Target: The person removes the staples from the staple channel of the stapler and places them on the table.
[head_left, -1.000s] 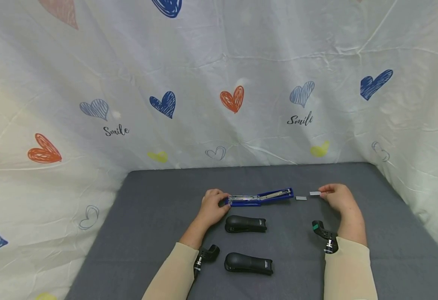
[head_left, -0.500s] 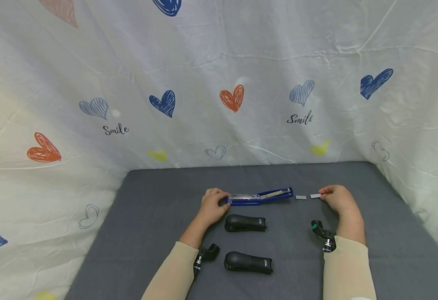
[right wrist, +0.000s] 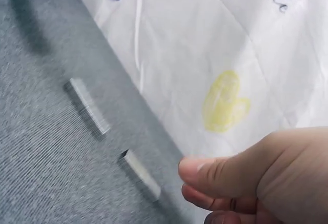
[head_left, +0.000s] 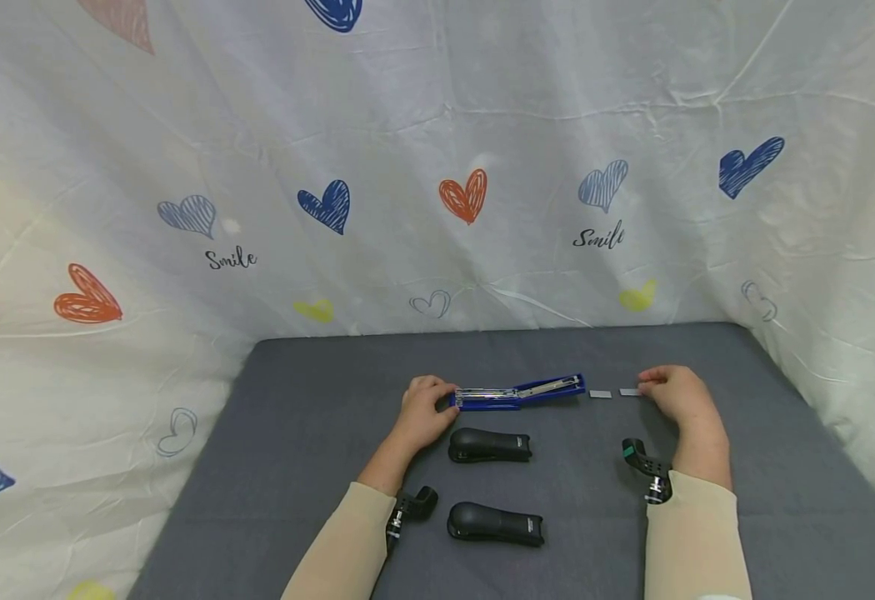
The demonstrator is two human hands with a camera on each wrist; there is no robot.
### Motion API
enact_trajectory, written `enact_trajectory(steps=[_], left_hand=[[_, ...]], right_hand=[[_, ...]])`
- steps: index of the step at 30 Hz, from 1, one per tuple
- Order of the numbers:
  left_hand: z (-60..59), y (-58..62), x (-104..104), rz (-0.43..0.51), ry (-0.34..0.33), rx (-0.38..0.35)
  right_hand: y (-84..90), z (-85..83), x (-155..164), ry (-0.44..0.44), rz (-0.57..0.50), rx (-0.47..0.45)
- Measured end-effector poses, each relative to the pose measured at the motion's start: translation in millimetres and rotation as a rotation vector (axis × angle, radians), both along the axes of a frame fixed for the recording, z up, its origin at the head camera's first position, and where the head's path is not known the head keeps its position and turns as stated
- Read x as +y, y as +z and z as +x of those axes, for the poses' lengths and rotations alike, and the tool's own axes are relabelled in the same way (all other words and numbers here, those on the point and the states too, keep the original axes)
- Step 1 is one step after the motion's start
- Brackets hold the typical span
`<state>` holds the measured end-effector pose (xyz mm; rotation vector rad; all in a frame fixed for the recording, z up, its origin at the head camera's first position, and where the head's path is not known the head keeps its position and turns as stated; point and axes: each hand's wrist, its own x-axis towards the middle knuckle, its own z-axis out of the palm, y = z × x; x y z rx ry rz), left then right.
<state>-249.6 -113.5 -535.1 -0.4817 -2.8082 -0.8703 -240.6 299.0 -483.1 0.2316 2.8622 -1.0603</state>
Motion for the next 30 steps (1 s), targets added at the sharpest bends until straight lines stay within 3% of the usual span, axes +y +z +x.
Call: enact_trajectory(steps=[11, 30], left_hand=[[0.2, 0.0, -0.1, -0.006, 0.0, 0.001], [0.5, -0.4, -0.5, -0.003, -0.004, 0.016]], right_hand=[[35.7, 9.7, -16.3, 0.001, 0.043, 0.068], [82.2, 23.0, -74.4, 0.218, 0.026, 0.171]])
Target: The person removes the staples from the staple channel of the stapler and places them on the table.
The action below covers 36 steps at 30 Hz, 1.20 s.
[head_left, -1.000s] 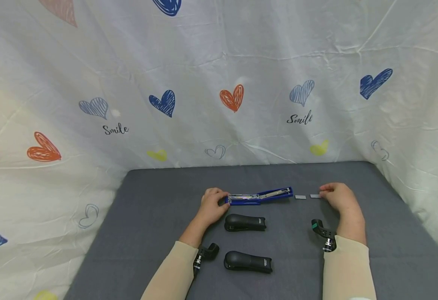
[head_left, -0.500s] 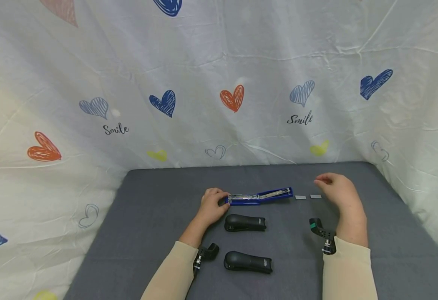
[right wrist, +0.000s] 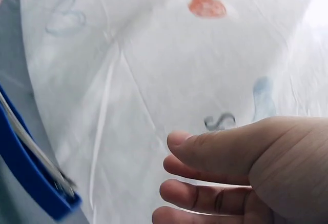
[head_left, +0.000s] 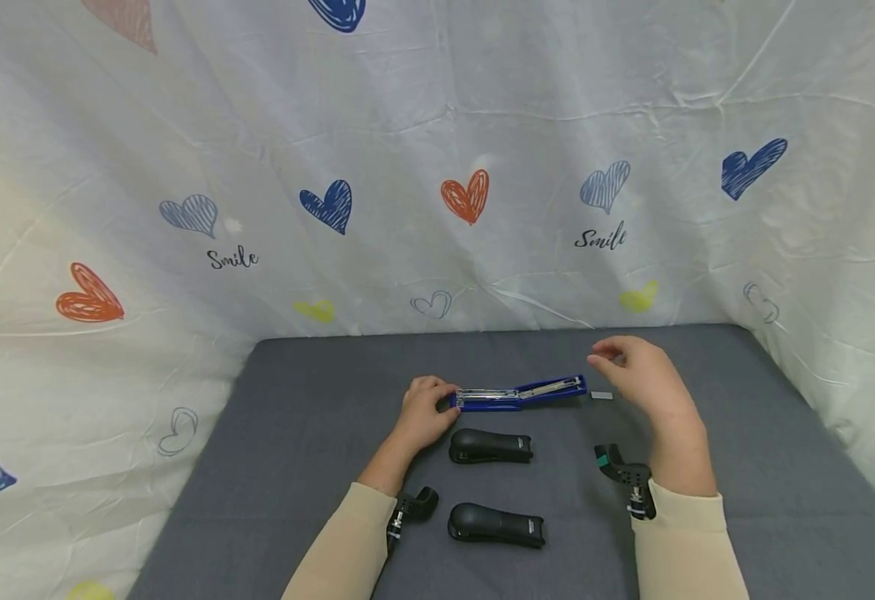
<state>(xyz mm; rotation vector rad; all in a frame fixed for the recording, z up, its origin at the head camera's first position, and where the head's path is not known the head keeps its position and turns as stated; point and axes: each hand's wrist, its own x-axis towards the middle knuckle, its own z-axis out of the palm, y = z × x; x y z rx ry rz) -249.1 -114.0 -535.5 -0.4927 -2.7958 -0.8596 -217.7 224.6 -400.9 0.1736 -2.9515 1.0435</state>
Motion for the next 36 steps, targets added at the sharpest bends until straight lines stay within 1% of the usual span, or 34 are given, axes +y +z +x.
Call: enact_trajectory(steps=[4, 10, 15, 19, 22, 28, 30, 33, 36], left_hand=[[0.0, 0.2, 0.0, 0.004, -0.004, 0.011], [-0.6, 0.2, 0.0, 0.0, -0.006, 0.006], [0.4, 1.5, -0.1, 0.0, 0.0, -0.025], [1.0, 2.3, 0.0, -0.005, 0.004, -0.035], [1.0, 2.6, 0.2, 0.001, 0.0, -0.031], [0.2, 2.3, 0.7, 0.004, -0.001, -0.023], [-0.3, 2.1, 0.6, -0.002, 0.002, -0.022], [-0.8, 2.1, 0.4, -0.008, 0.003, -0.02], [-0.2, 2.7, 0.3, -0.011, 0.004, -0.018]], right_hand=[[-0.3, -0.8, -18.6, 0.055, -0.001, 0.019], [-7.0, -1.8, -47.5, 0.146, -0.002, 0.041], [-13.5, -0.8, -74.4, 0.232, 0.05, 0.084], [-16.8, 3.4, -95.6, 0.307, 0.087, 0.091], [-18.5, 8.2, -109.7, 0.367, 0.094, 0.092], [-25.7, 19.2, -130.9, 0.483, 0.139, 0.119], [-28.7, 22.5, -136.5, 0.53, 0.151, 0.114], [-32.6, 27.1, -144.6, 0.594, 0.188, 0.073], [-35.6, 31.3, -152.2, 0.618, 0.248, 0.05]])
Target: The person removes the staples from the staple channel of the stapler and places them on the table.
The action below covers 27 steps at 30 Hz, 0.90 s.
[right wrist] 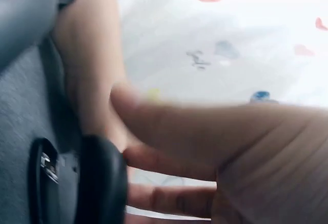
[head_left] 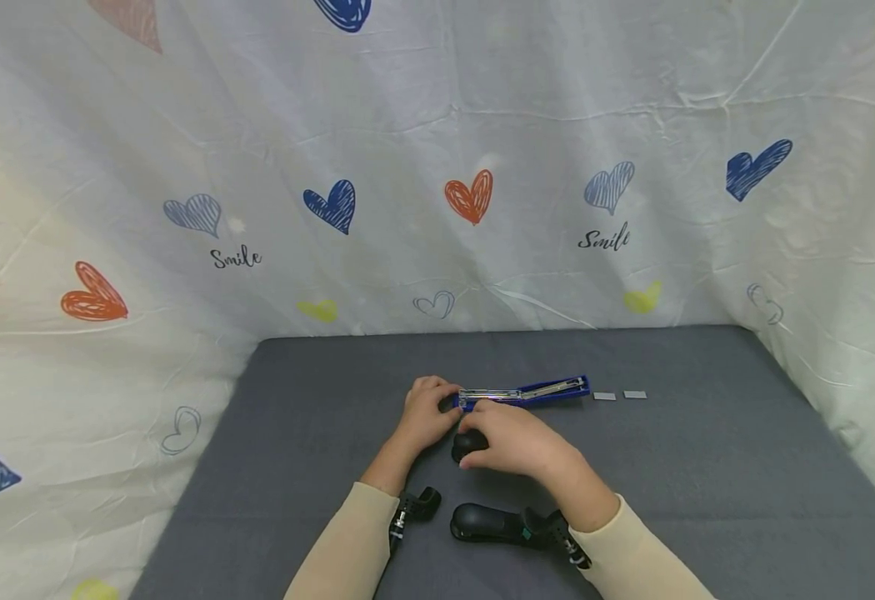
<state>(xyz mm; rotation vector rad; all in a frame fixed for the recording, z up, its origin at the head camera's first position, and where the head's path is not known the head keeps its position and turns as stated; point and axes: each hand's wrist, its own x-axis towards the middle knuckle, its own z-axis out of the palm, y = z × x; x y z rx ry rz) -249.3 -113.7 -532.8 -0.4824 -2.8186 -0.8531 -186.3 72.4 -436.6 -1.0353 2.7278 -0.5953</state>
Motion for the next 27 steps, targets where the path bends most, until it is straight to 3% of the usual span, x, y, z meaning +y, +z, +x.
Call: enact_trajectory(steps=[8, 20, 24, 27], left_hand=[[1.3, 0.3, 0.0, 0.005, 0.004, -0.01], [4.7, 9.0, -2.0, 0.003, -0.015, -0.08], [11.3, 20.2, -7.5, -0.058, -0.009, -0.143], [18.2, 32.0, -11.8, -0.087, -0.072, -0.266]], right_hand=[[-5.7, 5.7, -12.0, -0.053, 0.113, 0.083], [-9.3, 4.6, -9.6, -0.079, 0.101, 0.086], [-11.3, 5.1, -9.4, -0.087, 0.085, 0.097], [-12.3, 5.8, -10.0, -0.098, 0.086, 0.116]])
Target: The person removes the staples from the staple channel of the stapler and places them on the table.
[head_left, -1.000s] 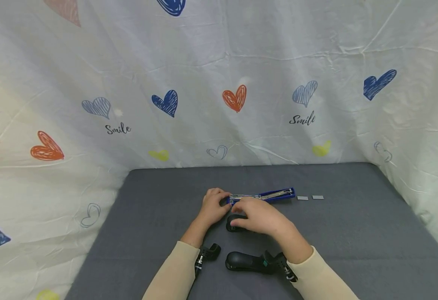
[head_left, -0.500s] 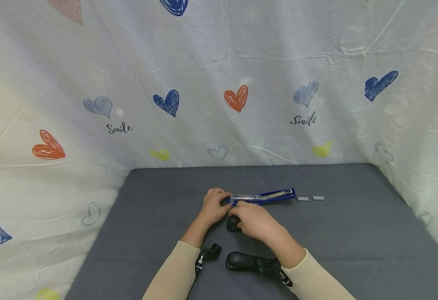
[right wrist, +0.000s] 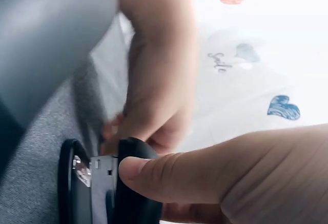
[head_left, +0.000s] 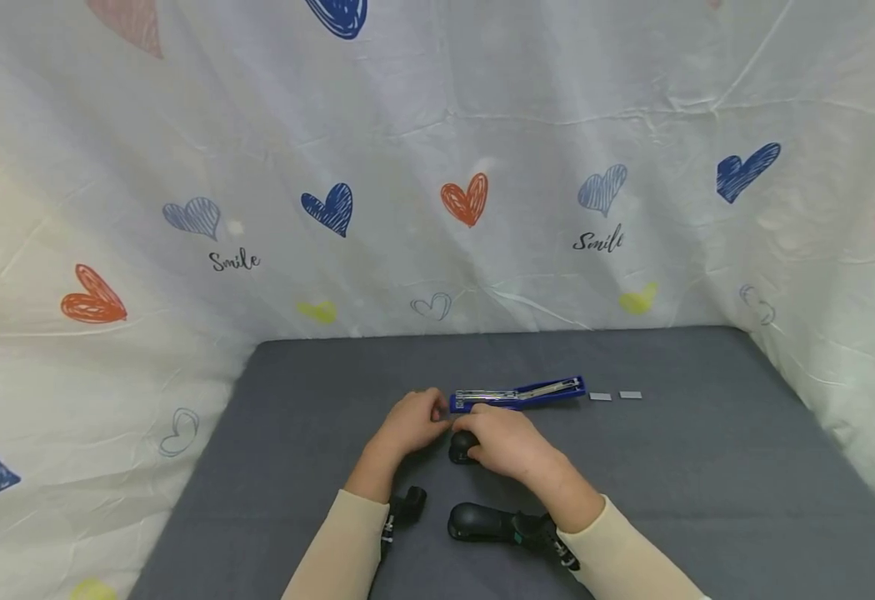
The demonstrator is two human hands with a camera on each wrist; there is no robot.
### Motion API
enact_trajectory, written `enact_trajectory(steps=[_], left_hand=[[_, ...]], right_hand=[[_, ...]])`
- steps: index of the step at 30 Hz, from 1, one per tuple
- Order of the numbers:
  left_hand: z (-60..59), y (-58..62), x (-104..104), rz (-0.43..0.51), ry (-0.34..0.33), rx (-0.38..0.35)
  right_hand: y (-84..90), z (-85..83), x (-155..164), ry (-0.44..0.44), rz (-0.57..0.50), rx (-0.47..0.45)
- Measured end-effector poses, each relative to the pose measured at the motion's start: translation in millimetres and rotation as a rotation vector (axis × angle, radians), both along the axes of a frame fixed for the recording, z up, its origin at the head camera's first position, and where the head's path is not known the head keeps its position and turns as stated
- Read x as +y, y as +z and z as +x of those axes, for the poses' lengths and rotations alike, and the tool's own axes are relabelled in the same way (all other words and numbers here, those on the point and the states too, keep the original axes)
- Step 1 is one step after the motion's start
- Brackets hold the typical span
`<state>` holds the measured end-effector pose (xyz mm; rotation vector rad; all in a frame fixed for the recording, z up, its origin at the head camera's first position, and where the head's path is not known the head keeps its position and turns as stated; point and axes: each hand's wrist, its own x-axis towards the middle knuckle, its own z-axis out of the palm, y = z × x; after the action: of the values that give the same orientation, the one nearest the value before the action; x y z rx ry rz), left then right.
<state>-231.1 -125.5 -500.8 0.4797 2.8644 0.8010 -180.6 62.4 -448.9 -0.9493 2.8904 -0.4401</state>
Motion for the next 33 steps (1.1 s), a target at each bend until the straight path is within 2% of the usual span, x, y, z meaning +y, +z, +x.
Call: enact_trajectory(steps=[2, 5, 8, 14, 20, 23, 27, 33], left_hand=[[5.4, 6.3, -2.6, 0.031, -0.079, -0.121], [12.1, 13.5, -2.8, 0.129, -0.191, -0.311], [16.1, 16.1, -0.1, 0.178, -0.223, -0.387], [17.3, 9.4, 3.4, 0.174, -0.189, -0.333], [18.9, 1.7, 5.0, 0.211, -0.178, -0.301], [19.6, -0.5, 6.2, 0.219, -0.174, -0.269], [22.6, -3.2, 6.5, 0.181, -0.15, -0.231], [30.0, -7.1, 2.9, 0.149, -0.121, -0.182]], right_hand=[[-0.2, 1.6, -1.1, -0.008, 0.008, 0.013], [0.3, 4.0, -2.4, -0.02, 0.029, 0.034], [0.6, 4.9, -4.0, -0.022, 0.053, 0.061], [-2.1, 1.8, -3.6, 0.03, 0.05, 0.094], [-2.1, -5.4, 5.3, 0.071, 0.01, 0.076], [0.0, -8.8, 11.8, 0.062, -0.039, 0.04], [3.1, -10.1, 22.9, 0.029, -0.137, -0.03], [11.1, -0.2, 37.6, -0.061, -0.331, -0.104]])
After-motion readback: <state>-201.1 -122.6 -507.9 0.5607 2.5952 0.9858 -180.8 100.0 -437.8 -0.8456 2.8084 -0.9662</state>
